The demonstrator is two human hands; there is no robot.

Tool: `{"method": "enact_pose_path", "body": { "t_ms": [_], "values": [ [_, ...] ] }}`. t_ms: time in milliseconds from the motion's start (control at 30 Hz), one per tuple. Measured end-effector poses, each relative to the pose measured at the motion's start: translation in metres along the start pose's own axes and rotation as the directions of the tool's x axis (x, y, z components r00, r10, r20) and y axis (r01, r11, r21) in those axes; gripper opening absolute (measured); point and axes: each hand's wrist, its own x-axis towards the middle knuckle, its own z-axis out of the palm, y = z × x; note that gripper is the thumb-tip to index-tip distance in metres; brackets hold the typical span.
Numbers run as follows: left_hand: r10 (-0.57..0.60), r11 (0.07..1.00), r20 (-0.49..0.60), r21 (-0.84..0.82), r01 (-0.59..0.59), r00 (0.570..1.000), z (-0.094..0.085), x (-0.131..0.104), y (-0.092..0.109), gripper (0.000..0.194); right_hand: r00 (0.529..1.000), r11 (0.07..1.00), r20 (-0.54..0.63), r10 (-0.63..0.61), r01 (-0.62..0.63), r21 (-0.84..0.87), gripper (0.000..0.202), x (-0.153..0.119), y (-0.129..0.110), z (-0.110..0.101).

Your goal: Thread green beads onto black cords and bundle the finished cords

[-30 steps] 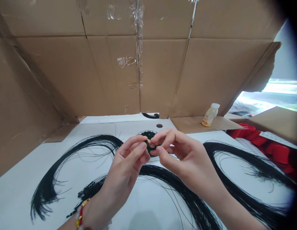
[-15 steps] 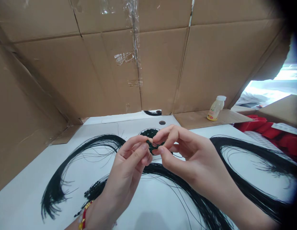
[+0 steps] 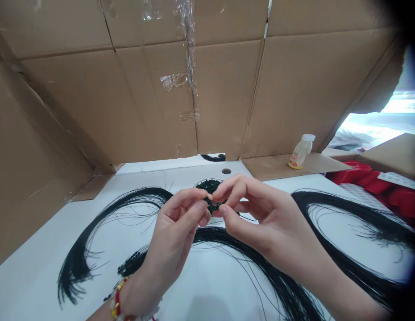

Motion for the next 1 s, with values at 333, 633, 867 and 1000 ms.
{"method": "enact_pose_path", "body": {
  "t_ms": [333, 633, 867, 1000],
  "values": [
    [0.058, 0.983, 0.069, 0.171, -0.069, 0.996, -0.0047, 0.0014, 0.0038, 0.000, 0.997, 0.995, 0.032, 0.066, -0.068, 0.071, 0.020, 0.0027, -0.0034, -0.0030],
    [0.055, 0.960, 0.082, 0.270, -0.075, 0.995, -0.0068, 0.0017, 0.0070, 0.002, 0.996, 0.997, 0.051, 0.071, -0.073, 0.038, 0.020, 0.0048, -0.0013, -0.0033],
    [0.063, 0.957, 0.084, 0.279, -0.084, 0.994, -0.0057, 0.0004, 0.0056, 0.002, 0.997, 0.998, 0.041, 0.062, -0.063, 0.015, 0.020, 0.0059, -0.0021, -0.0036],
    [0.043, 0.964, 0.075, 0.258, -0.061, 0.996, -0.0043, -0.0005, 0.0067, 0.002, 0.998, 0.999, 0.047, 0.045, -0.045, 0.005, 0.020, 0.0040, -0.0018, -0.0033]
  ]
}}
